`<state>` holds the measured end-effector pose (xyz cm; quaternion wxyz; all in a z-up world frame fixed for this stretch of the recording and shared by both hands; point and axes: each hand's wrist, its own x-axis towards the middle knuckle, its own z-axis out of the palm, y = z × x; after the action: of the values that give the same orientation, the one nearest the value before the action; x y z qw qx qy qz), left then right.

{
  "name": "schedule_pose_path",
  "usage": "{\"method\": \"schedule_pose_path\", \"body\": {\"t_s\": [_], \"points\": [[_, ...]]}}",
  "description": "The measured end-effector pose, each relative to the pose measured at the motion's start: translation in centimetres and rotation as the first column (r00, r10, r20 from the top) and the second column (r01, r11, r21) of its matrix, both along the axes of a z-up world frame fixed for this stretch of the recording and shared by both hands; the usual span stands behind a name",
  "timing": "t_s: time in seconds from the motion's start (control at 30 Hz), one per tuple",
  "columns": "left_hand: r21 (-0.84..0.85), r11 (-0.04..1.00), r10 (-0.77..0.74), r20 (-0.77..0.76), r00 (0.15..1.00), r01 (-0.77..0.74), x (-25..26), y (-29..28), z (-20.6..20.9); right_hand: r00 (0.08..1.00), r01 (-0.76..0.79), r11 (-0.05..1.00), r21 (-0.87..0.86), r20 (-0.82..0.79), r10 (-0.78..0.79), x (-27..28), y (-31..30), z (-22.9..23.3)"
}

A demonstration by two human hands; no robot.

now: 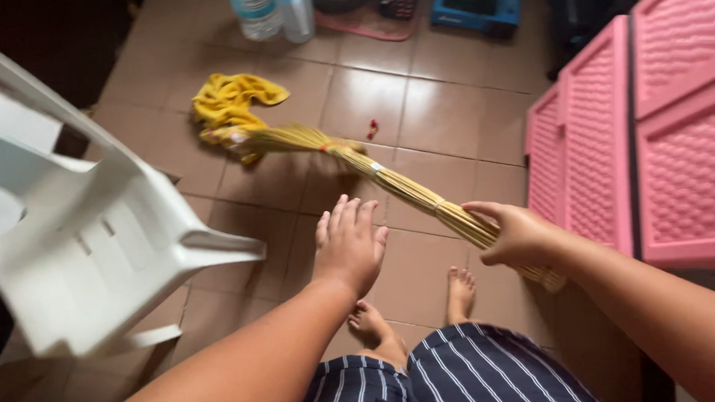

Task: The person picks up clothing and a folder from the floor and bed, places them into a backpack and a case, and then sweeps the tiled floor using a broom.

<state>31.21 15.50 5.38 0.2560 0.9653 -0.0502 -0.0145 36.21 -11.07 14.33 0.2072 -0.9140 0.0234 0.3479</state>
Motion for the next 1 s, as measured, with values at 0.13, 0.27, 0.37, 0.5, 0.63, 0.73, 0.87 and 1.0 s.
{"method": "schedule_pose_path", "body": {"t_s": [0.13, 0.27, 0.37, 0.5, 0.63, 0.73, 0.87, 1.0], "points": [[-0.019, 0.994, -0.107, -0.019, 0.994, 0.106, 3.1, -3.3, 1.4, 0.976, 0.042, 0.995, -0.089, 0.218, -0.021, -3.4, -6.1, 3.2], [-0.045, 0.988, -0.149, 0.042, 0.988, 0.151, 6.6, -7.2, 2.6, 0.954, 0.245, 0.955, -0.164, 0.219, -0.207, -4.5, -11.7, 1.8], [-0.056, 0.985, -0.162, 0.067, 0.984, 0.166, 9.3, -8.8, 3.0, 0.909, 0.312, 0.946, -0.084, 0.315, -0.272, -1.1, -16.1, -2.9], [-0.035, 0.990, -0.133, 0.021, 0.991, 0.133, 12.6, -8.9, 3.4, 0.759, 0.639, 0.761, 0.106, 0.071, -0.647, 6.8, -21.3, -10.4], [0.001, 0.994, -0.107, -0.044, 0.993, 0.107, 16.2, -8.2, 3.3, 0.494, 0.857, 0.502, 0.111, -0.451, -0.743, 18.7, -24.9, -16.6], [0.051, 0.994, -0.101, -0.010, 0.995, 0.101, 19.6, -7.8, 3.3, 0.466, 0.815, 0.579, 0.013, -0.607, -0.643, 21.2, -23.6, -18.1], [0.019, 0.999, -0.042, -0.069, 0.997, 0.043, 23.0, -8.6, 3.3, 0.586, 0.703, 0.696, 0.148, -0.675, -0.448, 20.9, -16.5, -17.1], [-0.002, 0.998, -0.058, -0.059, 0.997, 0.058, 25.4, -9.7, 3.1, 0.700, 0.503, 0.786, 0.360, -0.703, -0.126, 22.9, -8.8, -14.2]]}}
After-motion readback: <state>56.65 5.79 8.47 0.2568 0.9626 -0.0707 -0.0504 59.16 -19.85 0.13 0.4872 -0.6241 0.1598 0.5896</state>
